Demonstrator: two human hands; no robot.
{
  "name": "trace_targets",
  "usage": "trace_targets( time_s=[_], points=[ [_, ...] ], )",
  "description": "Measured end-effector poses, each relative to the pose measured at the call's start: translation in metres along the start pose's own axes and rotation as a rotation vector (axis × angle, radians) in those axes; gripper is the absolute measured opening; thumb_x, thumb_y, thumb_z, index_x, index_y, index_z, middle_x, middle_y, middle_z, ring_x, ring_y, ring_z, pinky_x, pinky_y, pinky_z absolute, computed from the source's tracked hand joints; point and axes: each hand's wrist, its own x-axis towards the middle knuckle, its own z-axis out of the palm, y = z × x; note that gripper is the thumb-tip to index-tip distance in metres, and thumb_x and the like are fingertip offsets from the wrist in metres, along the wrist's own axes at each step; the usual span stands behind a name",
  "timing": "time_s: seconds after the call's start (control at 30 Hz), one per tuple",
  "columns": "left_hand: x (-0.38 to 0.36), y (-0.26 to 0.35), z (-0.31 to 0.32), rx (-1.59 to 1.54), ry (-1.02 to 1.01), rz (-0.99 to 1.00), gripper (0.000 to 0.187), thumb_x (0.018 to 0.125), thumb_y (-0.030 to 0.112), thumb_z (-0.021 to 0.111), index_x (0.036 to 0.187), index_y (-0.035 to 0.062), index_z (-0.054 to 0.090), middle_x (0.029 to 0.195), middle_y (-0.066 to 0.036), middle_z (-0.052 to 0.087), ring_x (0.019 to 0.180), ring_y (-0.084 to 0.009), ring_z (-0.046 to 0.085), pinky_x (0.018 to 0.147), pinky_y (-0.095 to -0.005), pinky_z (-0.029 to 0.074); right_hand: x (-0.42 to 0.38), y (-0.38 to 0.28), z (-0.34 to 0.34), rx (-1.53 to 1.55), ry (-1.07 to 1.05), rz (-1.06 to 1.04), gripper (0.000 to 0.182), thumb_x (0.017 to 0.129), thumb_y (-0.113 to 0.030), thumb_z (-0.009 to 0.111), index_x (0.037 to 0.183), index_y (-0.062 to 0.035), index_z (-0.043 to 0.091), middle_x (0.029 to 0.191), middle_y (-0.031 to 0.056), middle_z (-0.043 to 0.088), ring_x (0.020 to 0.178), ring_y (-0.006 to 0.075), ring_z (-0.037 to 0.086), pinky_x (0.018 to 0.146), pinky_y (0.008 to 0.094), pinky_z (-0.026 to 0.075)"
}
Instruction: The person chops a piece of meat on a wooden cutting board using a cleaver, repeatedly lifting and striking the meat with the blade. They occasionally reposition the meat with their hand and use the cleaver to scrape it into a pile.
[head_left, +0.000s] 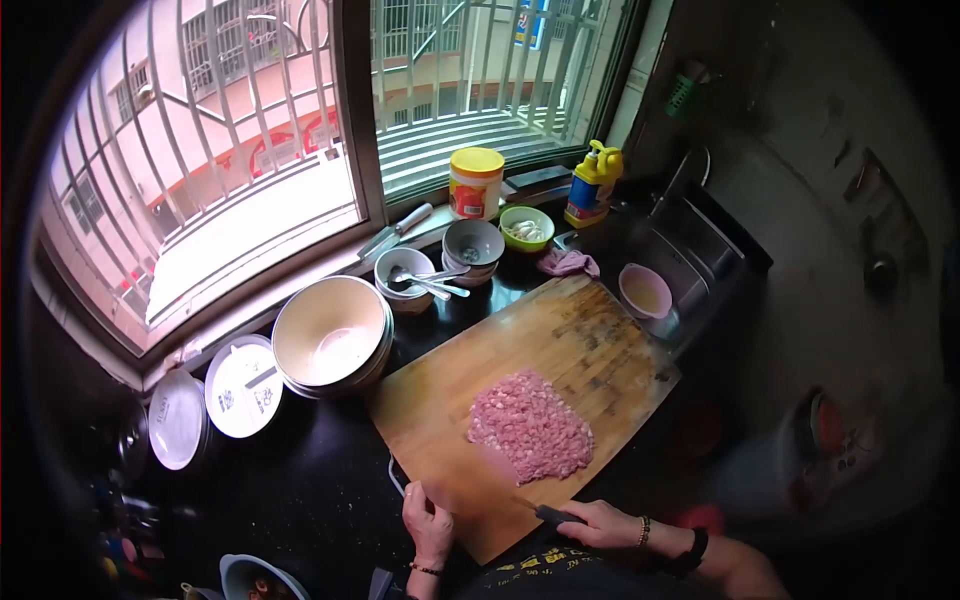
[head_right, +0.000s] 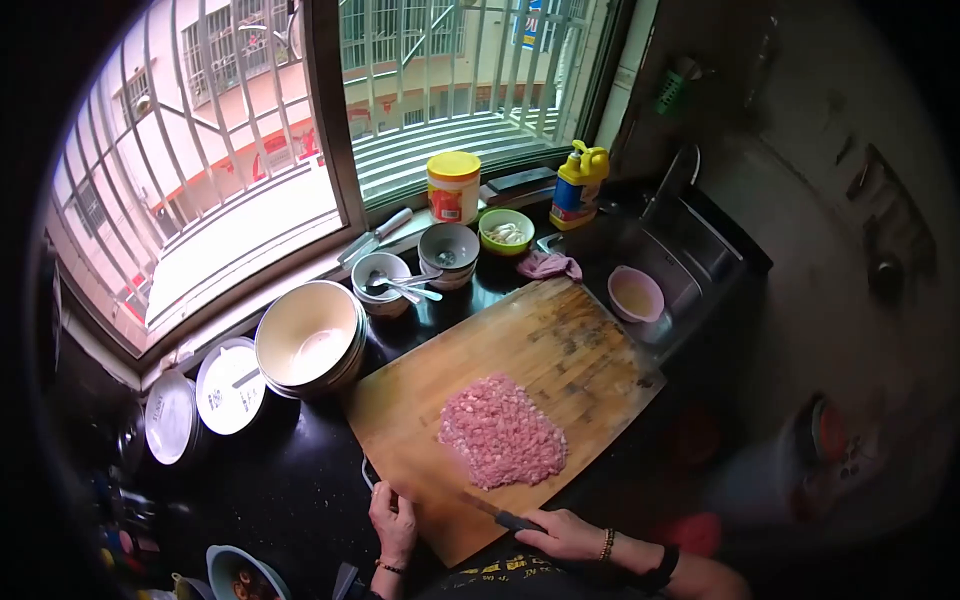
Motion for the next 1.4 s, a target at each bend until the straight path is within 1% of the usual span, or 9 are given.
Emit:
trace_targets(
  time_s=[0.13, 0.2, 0.47, 0.63, 0.87, 1.0, 1.13, 1.23, 1.4],
  points=[
    [-0.016, 0.024, -0.021, -0.108, 0.086, -0.109, 0.013, 0.084, 0.003, 0.058, 0.095, -0.0003, 0.063, 0.090, -0.012, 0.059, 0.084, -0.0202, 0.059, 0.075, -0.0285, 0.047, -0.008, 0.025, -0.024, -0.010, -0.208, -0.158, 0.039, 0.091, -0.040, 0.054, 0.109, -0.0060, 0.056, 0.082, 0.0180, 0.064, 0.079, 0.0338, 0.064, 0.069, 0.0397, 0.049],
    [-0.031, 0.027, -0.028, 0.010, -0.087, -0.085, 0.038, 0.086, 0.009, 0.060, 0.122, 0.0030, 0.051, 0.107, -0.010, 0.054, 0.088, -0.0208, 0.054, 0.077, -0.0306, 0.046, -0.004, 0.038, -0.047, -0.112, -0.349, -0.130, 0.040, 0.089, -0.042, 0.055, 0.106, -0.0067, 0.057, 0.081, 0.0172, 0.064, 0.078, 0.0335, 0.063, 0.068, 0.0394, 0.049],
    [-0.055, 0.069, 0.068, 0.035, -0.182, -0.051, 0.034, 0.077, 0.004, 0.068, 0.109, 0.0011, 0.056, 0.108, -0.017, 0.052, 0.098, -0.0296, 0.054, 0.080, -0.0352, 0.047, 0.046, 0.105, -0.152, -0.354, -0.389, -0.440, 0.040, 0.087, -0.048, 0.056, 0.101, -0.0102, 0.058, 0.076, 0.0172, 0.063, 0.071, 0.0361, 0.062, 0.063, 0.0432, 0.048],
    [-0.039, 0.086, 0.106, 0.283, -0.032, 0.122, 0.019, 0.077, 0.003, 0.066, 0.096, -0.0010, 0.063, 0.094, -0.014, 0.060, 0.081, -0.0259, 0.060, 0.071, -0.0322, 0.048, 0.107, 0.099, -0.198, -0.528, -0.463, -0.657, 0.039, 0.087, -0.048, 0.054, 0.091, -0.0096, 0.054, 0.073, 0.0169, 0.061, 0.072, 0.0378, 0.060, 0.061, 0.0476, 0.046],
    [-0.017, 0.089, 0.112, 0.339, 0.129, 0.035, 0.014, 0.074, 0.003, 0.069, 0.088, 0.0006, 0.067, 0.087, -0.015, 0.063, 0.081, -0.0281, 0.061, 0.070, -0.0339, 0.048, 0.175, 0.048, -0.225, -0.714, -0.492, -0.856, 0.042, 0.087, -0.052, 0.053, 0.089, -0.0100, 0.056, 0.078, 0.0169, 0.063, 0.072, 0.0391, 0.060, 0.063, 0.0481, 0.047],
    [0.003, 0.107, 0.108, 0.452, 0.222, 0.113, 0.009, 0.077, 0.002, 0.067, 0.086, 0.0002, 0.067, 0.082, -0.014, 0.062, 0.072, -0.0282, 0.061, 0.066, -0.0328, 0.047, 0.190, 0.009, -0.239, -0.669, -0.598, -0.749, 0.046, 0.084, -0.051, 0.058, 0.091, -0.0056, 0.062, 0.078, 0.0174, 0.064, 0.082, 0.0353, 0.061, 0.070, 0.0429, 0.047],
    [0.022, 0.108, 0.115, 0.306, 0.335, -0.117, 0.011, 0.083, 0.003, 0.061, 0.092, -0.0025, 0.062, 0.088, -0.012, 0.060, 0.078, -0.0207, 0.062, 0.069, -0.0286, 0.050, 0.234, 0.015, -0.234, -0.483, -0.705, -0.657, 0.048, 0.084, -0.052, 0.058, 0.087, -0.0045, 0.065, 0.068, 0.0090, 0.061, 0.059, 0.0215, 0.059, 0.054, 0.0351, 0.046],
    [0.011, 0.103, 0.107, 0.370, 0.410, -0.074, 0.015, 0.085, 0.002, 0.057, 0.099, -0.0028, 0.059, 0.092, -0.011, 0.057, 0.082, -0.0194, 0.061, 0.072, -0.0286, 0.050, 0.237, 0.015, -0.236, -0.233, -0.781, -0.199, 0.040, 0.089, -0.048, 0.053, 0.083, -0.0092, 0.062, 0.062, -0.0008, 0.051, 0.050, 0.0081, 0.047, 0.043, 0.0245, 0.038],
    [-0.070, 0.097, 0.079, 0.237, 0.540, -0.243, 0.011, 0.088, 0.002, 0.055, 0.096, -0.0046, 0.059, 0.089, -0.006, 0.056, 0.080, -0.0120, 0.059, 0.070, -0.0241, 0.048, 0.180, 0.037, -0.231, 0.122, -0.723, -0.138, 0.031, 0.095, -0.039, 0.048, 0.092, -0.0092, 0.058, 0.064, -0.0031, 0.046, 0.048, 0.0057, 0.040, 0.043, 0.0212, 0.036]
  ],
)
